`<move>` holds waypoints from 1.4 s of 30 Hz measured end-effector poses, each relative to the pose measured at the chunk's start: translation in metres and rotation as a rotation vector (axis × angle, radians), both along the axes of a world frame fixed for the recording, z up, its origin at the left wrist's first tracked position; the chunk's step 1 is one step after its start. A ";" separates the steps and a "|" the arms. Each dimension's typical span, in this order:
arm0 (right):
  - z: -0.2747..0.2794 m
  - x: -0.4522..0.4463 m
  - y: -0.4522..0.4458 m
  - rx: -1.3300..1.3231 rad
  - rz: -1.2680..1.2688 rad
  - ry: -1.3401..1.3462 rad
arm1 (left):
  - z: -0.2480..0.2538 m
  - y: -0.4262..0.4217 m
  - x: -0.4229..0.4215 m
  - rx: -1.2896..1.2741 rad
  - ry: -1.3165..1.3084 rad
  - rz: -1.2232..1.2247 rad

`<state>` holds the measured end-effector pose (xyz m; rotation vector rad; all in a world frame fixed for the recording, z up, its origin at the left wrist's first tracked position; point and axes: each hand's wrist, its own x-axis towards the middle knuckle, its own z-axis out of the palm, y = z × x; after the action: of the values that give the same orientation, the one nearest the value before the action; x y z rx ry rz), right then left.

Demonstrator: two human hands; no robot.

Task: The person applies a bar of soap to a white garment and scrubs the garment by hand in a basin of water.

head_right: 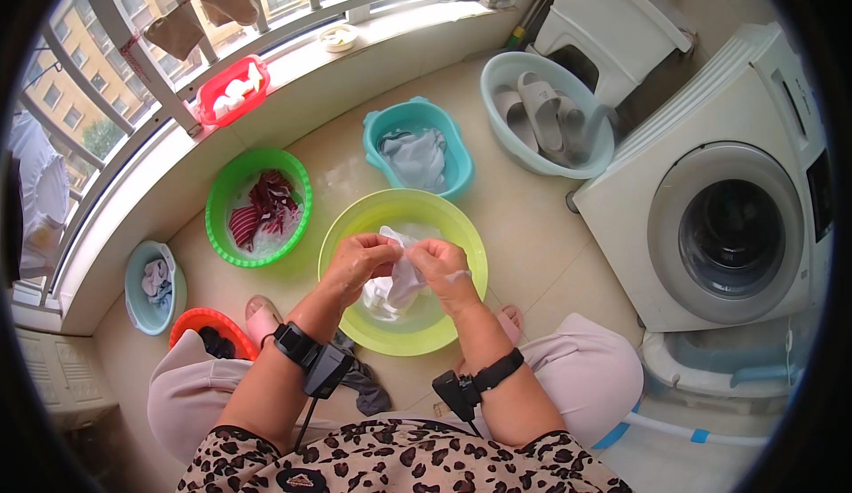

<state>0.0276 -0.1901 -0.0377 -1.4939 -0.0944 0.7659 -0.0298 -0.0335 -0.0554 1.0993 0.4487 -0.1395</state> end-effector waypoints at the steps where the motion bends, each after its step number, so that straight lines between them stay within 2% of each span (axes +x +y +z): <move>1: -0.003 0.000 -0.001 0.001 -0.029 0.001 | 0.000 0.000 0.000 -0.013 -0.002 -0.001; 4: -0.009 0.003 -0.004 0.051 -0.185 -0.007 | 0.002 0.003 -0.002 -0.140 -0.005 0.107; 7: -0.008 0.012 -0.006 0.140 -0.416 -0.056 | -0.014 0.017 0.001 -0.031 -0.003 0.355; 9: -0.007 0.027 -0.015 0.127 -0.492 -0.118 | -0.023 0.029 0.001 0.035 -0.016 0.338; 12: -0.018 0.027 -0.018 -0.002 -0.440 -0.223 | -0.009 0.022 0.001 0.182 -0.062 0.327; 15: -0.018 0.024 -0.013 -0.002 -0.421 -0.228 | -0.007 0.019 0.003 0.038 -0.068 0.361; 18: -0.001 0.023 -0.011 0.126 -0.358 -0.056 | 0.000 0.029 0.000 -0.143 -0.075 0.099; 19: 0.003 0.022 -0.011 0.180 -0.327 0.029 | 0.003 0.030 -0.001 -0.118 -0.051 0.066; 21: -0.007 0.029 -0.022 0.142 -0.148 0.013 | 0.008 0.033 -0.005 -0.068 -0.001 0.003; 22: -0.012 0.031 -0.026 0.123 -0.059 0.006 | 0.004 0.035 -0.006 -0.028 -0.021 0.041; 25: -0.023 0.032 -0.028 -0.015 -0.082 -0.034 | -0.009 0.034 -0.003 0.147 -0.063 0.145; 27: -0.025 0.028 -0.022 0.077 -0.152 -0.137 | -0.012 0.028 0.001 0.332 -0.061 0.202; 28: -0.024 0.025 -0.016 0.124 -0.188 -0.189 | -0.009 0.021 0.003 0.243 -0.085 0.239; 30: -0.009 0.012 -0.001 0.291 -0.300 -0.005 | 0.000 0.002 0.005 0.063 -0.131 0.308; 32: -0.016 0.002 0.011 0.386 -0.409 0.179 | 0.019 -0.030 0.003 0.569 -0.235 0.296; 33: -0.029 0.003 0.012 0.397 -0.468 0.256 | 0.041 -0.051 -0.004 0.746 -0.305 0.169; 34: -0.035 0.002 0.011 0.383 -0.532 0.309 | 0.043 -0.075 -0.013 0.979 -0.575 0.074; 36: -0.024 -0.026 0.025 0.382 -0.632 0.492 | 0.040 -0.083 -0.018 1.359 -0.775 -0.154; 37: -0.013 -0.041 0.037 0.401 -0.687 0.616 | 0.019 -0.069 -0.015 1.325 -0.537 -0.121; 38: -0.003 -0.054 0.050 0.434 -0.750 0.729 | -0.027 -0.058 0.001 1.289 -0.141 0.148; 39: -0.045 -0.066 0.058 -0.017 -0.544 0.237 | -0.023 -0.055 0.003 1.235 -0.207 0.151; 40: -0.035 -0.071 0.066 0.196 -0.677 0.162 | -0.007 -0.047 0.000 1.189 -0.262 0.164; 41: -0.027 -0.065 0.054 0.223 -0.656 0.305 | 0.005 -0.041 -0.003 1.153 -0.304 0.180; 42: -0.036 -0.051 0.038 0.210 -0.540 0.263 | 0.009 -0.052 -0.009 1.190 -0.417 0.142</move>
<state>-0.0234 -0.1517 -0.0734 -1.1317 0.4024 0.4866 -0.0392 -0.0851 -0.0464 2.1897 0.1999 0.5511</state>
